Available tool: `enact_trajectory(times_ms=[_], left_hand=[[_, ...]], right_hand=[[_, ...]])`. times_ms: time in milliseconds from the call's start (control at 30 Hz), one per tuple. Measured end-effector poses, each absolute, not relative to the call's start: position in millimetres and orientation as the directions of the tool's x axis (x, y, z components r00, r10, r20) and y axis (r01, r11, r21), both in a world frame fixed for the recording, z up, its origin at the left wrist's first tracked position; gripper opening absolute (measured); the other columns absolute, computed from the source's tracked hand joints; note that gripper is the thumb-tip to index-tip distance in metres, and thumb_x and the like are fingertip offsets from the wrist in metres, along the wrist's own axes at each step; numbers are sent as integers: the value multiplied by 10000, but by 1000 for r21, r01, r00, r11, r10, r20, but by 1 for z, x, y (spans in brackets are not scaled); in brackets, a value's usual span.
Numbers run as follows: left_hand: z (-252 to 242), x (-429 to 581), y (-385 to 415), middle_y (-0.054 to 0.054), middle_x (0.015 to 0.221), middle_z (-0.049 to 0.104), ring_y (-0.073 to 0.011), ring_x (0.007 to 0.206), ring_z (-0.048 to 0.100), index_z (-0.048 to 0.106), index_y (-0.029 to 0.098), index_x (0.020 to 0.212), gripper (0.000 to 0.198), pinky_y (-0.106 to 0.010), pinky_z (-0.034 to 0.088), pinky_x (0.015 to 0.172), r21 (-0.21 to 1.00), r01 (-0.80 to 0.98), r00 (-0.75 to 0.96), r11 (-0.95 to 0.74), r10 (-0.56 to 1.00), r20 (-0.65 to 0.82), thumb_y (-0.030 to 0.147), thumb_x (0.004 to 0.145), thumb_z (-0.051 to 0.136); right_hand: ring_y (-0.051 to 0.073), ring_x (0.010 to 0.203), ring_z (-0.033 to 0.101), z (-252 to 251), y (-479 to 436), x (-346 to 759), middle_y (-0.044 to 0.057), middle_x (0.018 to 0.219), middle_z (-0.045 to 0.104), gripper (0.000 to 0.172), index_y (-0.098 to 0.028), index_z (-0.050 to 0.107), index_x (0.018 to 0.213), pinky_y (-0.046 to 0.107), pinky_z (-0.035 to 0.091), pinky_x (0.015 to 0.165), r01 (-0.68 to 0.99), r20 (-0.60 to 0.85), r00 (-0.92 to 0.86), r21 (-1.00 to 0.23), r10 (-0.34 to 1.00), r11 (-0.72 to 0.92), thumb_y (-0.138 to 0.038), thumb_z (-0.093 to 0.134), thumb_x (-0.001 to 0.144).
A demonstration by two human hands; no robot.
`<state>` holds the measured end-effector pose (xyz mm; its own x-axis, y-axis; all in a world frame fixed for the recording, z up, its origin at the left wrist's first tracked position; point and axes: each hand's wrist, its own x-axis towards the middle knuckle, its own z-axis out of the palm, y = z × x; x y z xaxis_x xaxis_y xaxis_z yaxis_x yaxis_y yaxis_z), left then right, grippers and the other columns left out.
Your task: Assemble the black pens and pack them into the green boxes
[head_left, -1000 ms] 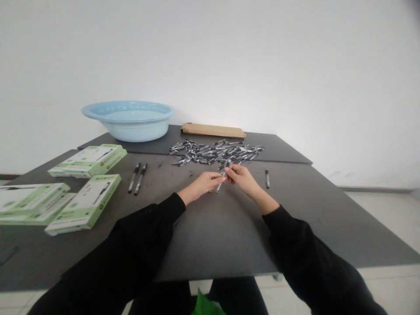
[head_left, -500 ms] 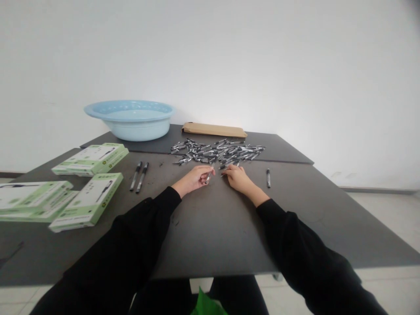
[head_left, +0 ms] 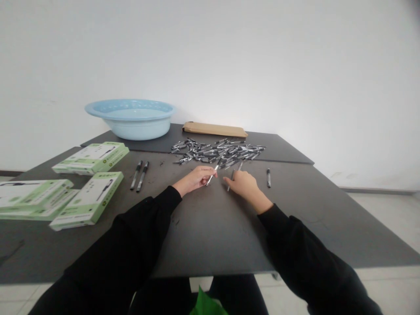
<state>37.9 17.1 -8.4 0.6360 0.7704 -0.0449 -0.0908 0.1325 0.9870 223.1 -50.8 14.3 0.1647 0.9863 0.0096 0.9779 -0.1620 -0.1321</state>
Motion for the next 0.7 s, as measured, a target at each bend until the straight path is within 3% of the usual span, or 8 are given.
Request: enact_trajectory(times_ms=[167, 367, 533, 633, 700], left_hand=[[-6, 34, 17, 41, 511, 460, -45, 434, 321, 695, 123, 740, 328, -203, 237, 441, 997, 6, 729, 74, 682, -55, 421, 640, 787], [0, 27, 18, 5, 550, 540, -63, 443, 377, 721, 124, 754, 351, -214, 291, 448, 987, 158, 818, 29, 556, -148, 441, 625, 800], [6, 21, 16, 19, 524, 509, -63, 441, 366, 723, 124, 779, 380, -215, 293, 462, 977, 206, 848, 50, 489, -203, 467, 640, 805], [6, 18, 17, 38, 497, 470, -70, 456, 372, 715, 124, 816, 371, -214, 281, 479, 977, 212, 857, 37, 474, -204, 463, 682, 789], [4, 17, 18, 48, 486, 449, -72, 463, 363, 711, 127, 842, 356, -218, 289, 498, 977, 212, 871, 13, 451, -195, 458, 722, 765]], right_hand=[[299, 955, 713, 12, -52, 223, 257, 1021, 722, 288, -75, 711, 1015, 327, 518, 759, 974, -82, 162, -144, 983, -172, -261, 553, 862], [266, 735, 727, 18, -59, 222, 163, 701, 732, 235, -111, 733, 899, 276, 503, 597, 969, -238, 107, -194, 965, -155, -193, 677, 686], [302, 845, 730, 11, -62, 224, 242, 902, 737, 237, -104, 727, 891, 290, 505, 623, 982, -141, 100, -146, 985, -120, -149, 661, 669], [283, 756, 719, 17, -62, 230, 216, 807, 725, 110, -121, 684, 790, 306, 497, 617, 958, -137, 94, -259, 986, -127, -179, 621, 721], [228, 598, 673, 28, -62, 237, 141, 640, 678, 114, -151, 623, 707, 294, 473, 564, 899, -152, 51, -423, 987, -111, -209, 553, 775]])
